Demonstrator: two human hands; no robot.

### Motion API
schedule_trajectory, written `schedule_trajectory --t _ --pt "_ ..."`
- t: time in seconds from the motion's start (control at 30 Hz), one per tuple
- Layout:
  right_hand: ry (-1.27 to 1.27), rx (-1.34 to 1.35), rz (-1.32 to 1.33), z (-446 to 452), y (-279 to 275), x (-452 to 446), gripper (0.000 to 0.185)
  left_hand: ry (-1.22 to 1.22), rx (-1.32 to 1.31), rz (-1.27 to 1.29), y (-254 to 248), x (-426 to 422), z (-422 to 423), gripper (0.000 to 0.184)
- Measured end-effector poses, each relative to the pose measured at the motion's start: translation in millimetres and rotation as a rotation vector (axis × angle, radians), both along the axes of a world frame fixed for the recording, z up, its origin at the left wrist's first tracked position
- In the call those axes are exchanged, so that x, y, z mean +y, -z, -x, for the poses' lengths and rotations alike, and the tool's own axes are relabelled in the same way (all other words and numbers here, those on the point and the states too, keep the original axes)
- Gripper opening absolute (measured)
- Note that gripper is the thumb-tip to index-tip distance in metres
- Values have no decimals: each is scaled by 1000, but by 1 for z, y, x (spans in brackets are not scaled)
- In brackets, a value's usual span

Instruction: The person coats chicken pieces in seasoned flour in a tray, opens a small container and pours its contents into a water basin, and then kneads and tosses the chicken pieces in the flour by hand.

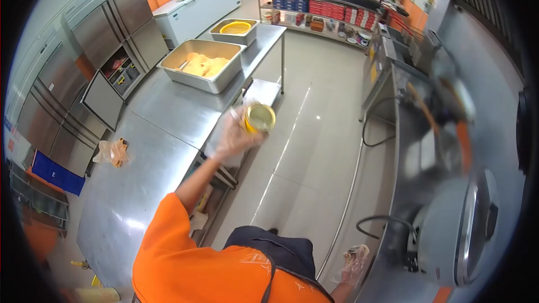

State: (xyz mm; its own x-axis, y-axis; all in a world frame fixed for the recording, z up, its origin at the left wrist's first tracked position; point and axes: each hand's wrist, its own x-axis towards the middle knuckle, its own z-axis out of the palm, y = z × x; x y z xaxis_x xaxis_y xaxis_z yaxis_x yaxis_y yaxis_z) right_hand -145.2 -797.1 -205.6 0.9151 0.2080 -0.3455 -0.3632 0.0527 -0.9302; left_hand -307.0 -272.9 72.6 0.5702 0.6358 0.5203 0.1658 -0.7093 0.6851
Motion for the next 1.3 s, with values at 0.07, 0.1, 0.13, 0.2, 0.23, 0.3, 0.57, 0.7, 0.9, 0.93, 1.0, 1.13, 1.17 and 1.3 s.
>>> schedule_trajectory --t 0.07,0.1,0.13,0.2,0.23,0.3,0.57,0.7,0.9,0.93,1.0,1.13,1.17,1.3 --pt "71 84 -148 -14 14 29 46 -82 110 -54 -39 68 -11 53" --pt "59 94 -149 -21 20 40 46 -132 135 -80 -48 104 -18 51" --pt "-143 -381 456 -28 28 47 47 -177 166 -164 -58 140 -29 49" --pt "-354 -855 1037 -39 49 69 51 -224 210 -261 -75 215 -52 48" --pt "-237 -651 771 -44 59 81 42 -246 292 -227 -83 251 -63 46" --pt "-123 -426 500 -55 42 128 34 -328 362 -215 -89 323 -90 41" --pt "115 358 -10 -137 57 304 54 -496 699 -483 -80 601 -164 40" --pt "156 448 -94 -191 65 359 42 -489 831 -507 -52 710 -180 36" --pt "443 429 108 -166 19 455 46 -225 1169 -795 -3 836 -202 14" --pt "442 427 61 -156 16 469 49 -161 1072 -805 -2 846 -199 10" --pt "439 436 18 -140 20 485 51 -140 1111 -796 9 869 -199 9" --pt "528 594 116 -123 35 500 50 -104 1088 -783 21 891 -207 4" --pt "591 628 147 -121 39 502 49 -56 1082 -783 23 895 -207 4" --pt "643 572 253 -120 41 505 49 19 1022 -733 32 904 -204 3"
